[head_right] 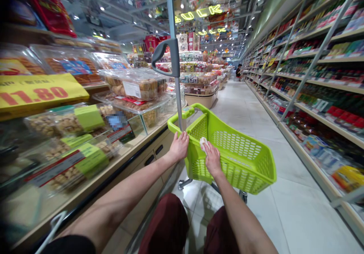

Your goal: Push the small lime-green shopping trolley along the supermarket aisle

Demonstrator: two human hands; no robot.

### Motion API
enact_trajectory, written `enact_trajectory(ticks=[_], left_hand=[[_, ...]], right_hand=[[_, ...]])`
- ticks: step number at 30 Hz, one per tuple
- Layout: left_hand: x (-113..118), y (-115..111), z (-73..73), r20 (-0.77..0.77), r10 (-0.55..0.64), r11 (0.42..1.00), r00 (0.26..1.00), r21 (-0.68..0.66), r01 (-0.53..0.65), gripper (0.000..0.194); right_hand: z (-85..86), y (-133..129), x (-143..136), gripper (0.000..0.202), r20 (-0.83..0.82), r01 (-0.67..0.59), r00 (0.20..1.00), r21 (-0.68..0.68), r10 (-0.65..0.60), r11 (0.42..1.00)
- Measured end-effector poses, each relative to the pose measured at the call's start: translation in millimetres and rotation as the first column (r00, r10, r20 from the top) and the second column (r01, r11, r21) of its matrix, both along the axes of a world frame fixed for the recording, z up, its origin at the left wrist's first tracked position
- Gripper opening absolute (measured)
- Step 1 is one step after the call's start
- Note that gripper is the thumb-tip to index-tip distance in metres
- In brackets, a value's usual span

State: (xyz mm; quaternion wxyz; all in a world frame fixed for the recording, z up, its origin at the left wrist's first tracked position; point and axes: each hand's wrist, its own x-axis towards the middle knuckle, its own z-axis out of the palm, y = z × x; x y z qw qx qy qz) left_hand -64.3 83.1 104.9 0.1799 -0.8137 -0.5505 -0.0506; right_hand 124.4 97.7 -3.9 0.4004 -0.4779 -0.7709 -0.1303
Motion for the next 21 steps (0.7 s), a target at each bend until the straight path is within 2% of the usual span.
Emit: enact_trajectory(ticks=[5, 9, 11, 14, 16, 19, 21], left_hand=[[7, -7, -4.3, 0.014, -0.001, 1.0, 1.0, 0.012, 0.001, 0.059], [-6, -14, 0.5, 0.093, -0.063, 0.998, 0.994, -0.021, 0.066, 0.061], [-20, -14, 4.1, 0.147, -0.033, 0.999, 0.989, 0.004, 0.033, 0.062], [-39, -8, 7.3, 0.208, 0.139, 0.988, 0.968, 0.034, -0.149, 0.064], [-47, -1, 7.4, 0.203, 0.22, 0.974, 0.954, 0.009, -0.227, 0.07], [-52, 7, 6.3, 0.157, 0.23, 0.973, 0.96, -0.031, -0.228, 0.074], [-52, 10, 7.5, 0.117, 0.181, 0.984, 0.977, -0.025, -0.179, 0.073]], right_hand=[[1.6, 5, 7, 0.065, 0.006, 0.048, 0.999, -0.02, -0.048, 0.999], [9.1, 9, 1, 0.057, -0.079, 0.153, 0.984, -0.072, -0.159, 0.986], [17.7, 10, -12, 0.054, -0.133, 0.172, 0.974, -0.098, -0.185, 0.98], [35.3, 11, -44, 0.054, -0.165, 0.116, 0.977, -0.126, -0.136, 0.985], [46.4, 11, -70, 0.056, -0.171, 0.065, 0.982, -0.113, -0.084, 0.991], [55.2, 9, -98, 0.058, -0.153, 0.001, 0.988, -0.067, -0.011, 0.998], [54.5, 7, -101, 0.058, -0.113, -0.006, 0.994, -0.083, -0.004, 0.996]])
